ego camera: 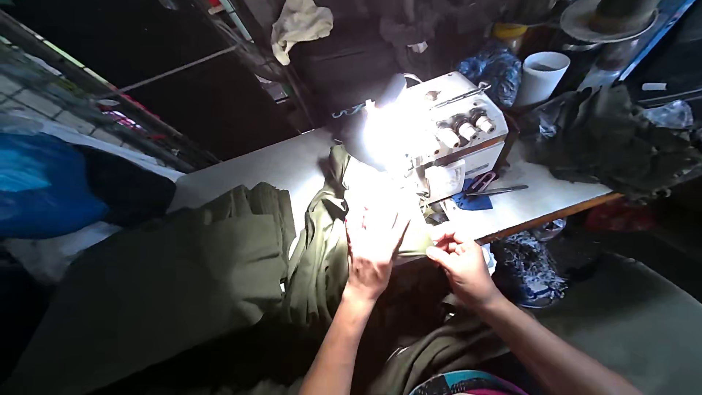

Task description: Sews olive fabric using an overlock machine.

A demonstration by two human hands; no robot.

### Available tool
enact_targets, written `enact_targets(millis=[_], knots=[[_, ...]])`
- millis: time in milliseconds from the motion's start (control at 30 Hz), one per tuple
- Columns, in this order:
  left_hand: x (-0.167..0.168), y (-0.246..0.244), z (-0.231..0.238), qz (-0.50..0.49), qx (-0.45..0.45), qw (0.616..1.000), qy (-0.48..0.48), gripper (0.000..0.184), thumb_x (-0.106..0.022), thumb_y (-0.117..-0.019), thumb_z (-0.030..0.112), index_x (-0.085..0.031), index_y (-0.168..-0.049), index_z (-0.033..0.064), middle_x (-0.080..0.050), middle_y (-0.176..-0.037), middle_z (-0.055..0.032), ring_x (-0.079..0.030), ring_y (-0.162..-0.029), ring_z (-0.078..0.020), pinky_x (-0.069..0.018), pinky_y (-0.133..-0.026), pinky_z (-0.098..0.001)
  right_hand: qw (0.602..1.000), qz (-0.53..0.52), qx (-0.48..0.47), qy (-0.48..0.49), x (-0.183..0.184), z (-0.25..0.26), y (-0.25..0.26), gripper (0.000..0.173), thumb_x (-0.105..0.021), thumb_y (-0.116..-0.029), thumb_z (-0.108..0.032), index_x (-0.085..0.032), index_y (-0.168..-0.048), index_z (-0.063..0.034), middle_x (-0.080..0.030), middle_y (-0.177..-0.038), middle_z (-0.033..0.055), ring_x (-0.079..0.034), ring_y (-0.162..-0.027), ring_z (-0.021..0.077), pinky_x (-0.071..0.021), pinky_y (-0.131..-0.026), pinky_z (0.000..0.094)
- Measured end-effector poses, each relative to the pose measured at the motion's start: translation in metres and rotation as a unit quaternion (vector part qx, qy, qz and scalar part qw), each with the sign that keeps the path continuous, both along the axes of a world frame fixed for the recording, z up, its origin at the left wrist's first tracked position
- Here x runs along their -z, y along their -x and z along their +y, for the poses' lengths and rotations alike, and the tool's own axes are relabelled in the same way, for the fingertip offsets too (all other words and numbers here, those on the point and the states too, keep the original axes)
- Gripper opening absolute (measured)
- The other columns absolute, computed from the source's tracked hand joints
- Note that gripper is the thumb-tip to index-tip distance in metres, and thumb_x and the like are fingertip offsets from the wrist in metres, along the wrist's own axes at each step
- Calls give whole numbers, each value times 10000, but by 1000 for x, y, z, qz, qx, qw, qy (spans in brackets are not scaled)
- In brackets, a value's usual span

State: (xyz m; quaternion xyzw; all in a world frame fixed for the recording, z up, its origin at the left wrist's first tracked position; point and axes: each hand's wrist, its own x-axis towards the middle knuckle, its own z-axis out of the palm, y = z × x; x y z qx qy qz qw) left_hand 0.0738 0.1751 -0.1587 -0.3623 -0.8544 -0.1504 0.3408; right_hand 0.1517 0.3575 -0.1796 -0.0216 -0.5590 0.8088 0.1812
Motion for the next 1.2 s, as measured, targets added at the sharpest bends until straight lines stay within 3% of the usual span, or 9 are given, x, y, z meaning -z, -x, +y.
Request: enact_targets(millis=[167, 433, 533, 600, 733, 867, 967, 1067, 1200], knots=[[-65, 27, 15, -204, -137, 955, 167, 443, -551, -946, 63, -643, -1377, 109, -494, -1529, -191, -319, -1503, -410, -36, -1170, -766, 983, 63, 55, -163, -19, 7, 49, 110, -701, -897, -33, -762, -988, -24, -749, -889, 29, -696, -766, 59, -598, -711, 220], [-71, 110, 16, -152, -198, 929, 273, 583, -654, -962, 194, -494, -1517, 114, -344, -1643, -148, -165, -1545, -460, -119, -1110, -819, 850, 40, 163, -499, -42, 4, 63, 194, -580, -969, -111, -727, -910, 3, -678, -810, 138, -685, -758, 244, -585, -716, 393], [-77, 105, 4, -164, -231, 925, 253, 514, -612, -987, 98, -521, -1492, 79, -452, -1580, -145, -275, -1512, -451, -173, -1160, -756, 834, 35, 150, -530, -43, 6, 39, 279, -549, -995, -178, -761, -1107, -35, -737, -944, 116, -718, -890, 235, -592, -833, 372], [-90, 73, -3, -263, -278, 887, 257, 364, -673, -949, 220, -677, -1282, 74, -653, -1294, -197, -567, -1261, -426, -396, -1063, -643, 845, 34, 136, -517, -38, 17, 16, 331, -549, -980, -194, -751, -1207, -62, -756, -1018, 86, -716, -942, 193, -578, -884, 341], [-86, 9, 33, -493, 47, 851, 175, 248, -609, -930, 195, -722, -1078, 30, -718, -1013, -157, -685, -999, -285, -531, -874, -505, 926, -45, 97, -361, -31, 43, -4, 309, -567, -985, -198, -730, -1215, -73, -737, -1072, 60, -688, -895, 77, -580, -826, 267], [-62, 9, 102, -694, 280, 659, -79, 293, -504, -1074, 298, -662, -1143, 62, -703, -988, 19, -664, -930, -32, -560, -887, -289, 924, 107, 235, -280, -57, 57, 1, 290, -617, -979, -232, -728, -1203, -85, -660, -1126, 72, -636, -991, 137, -563, -844, 312], [-113, -27, 79, -631, 365, 678, -90, 243, -494, -1077, 286, -652, -1009, 116, -652, -858, 118, -620, -810, 56, -541, -763, -198, 934, 225, 172, -217, -87, 73, -14, 459, -516, -1054, -442, -602, -1378, -128, -635, -1263, 12, -609, -1119, 124, -526, -962, 320], [-171, -68, 41, -534, 447, 686, -210, 251, -507, -1056, 402, -727, -1134, 307, -726, -1056, 210, -652, -979, 108, -552, -870, -139, 940, 285, -85, -168, -105, 59, -37, 621, -447, -989, -680, -554, -1432, -257, -662, -1291, -128, -594, -1200, 5, -497, -1035, 249], [-277, -96, -25, -325, 279, 824, -371, 268, -546, -1020, 486, -695, -1118, 286, -735, -997, 127, -695, -901, 23, -601, -786, -196, 866, 290, -277, -299, -131, 27, -27, 313, -678, -981, -340, -722, -972, -29, -714, -896, -47, -633, -880, -71, -533, -813, 168]])
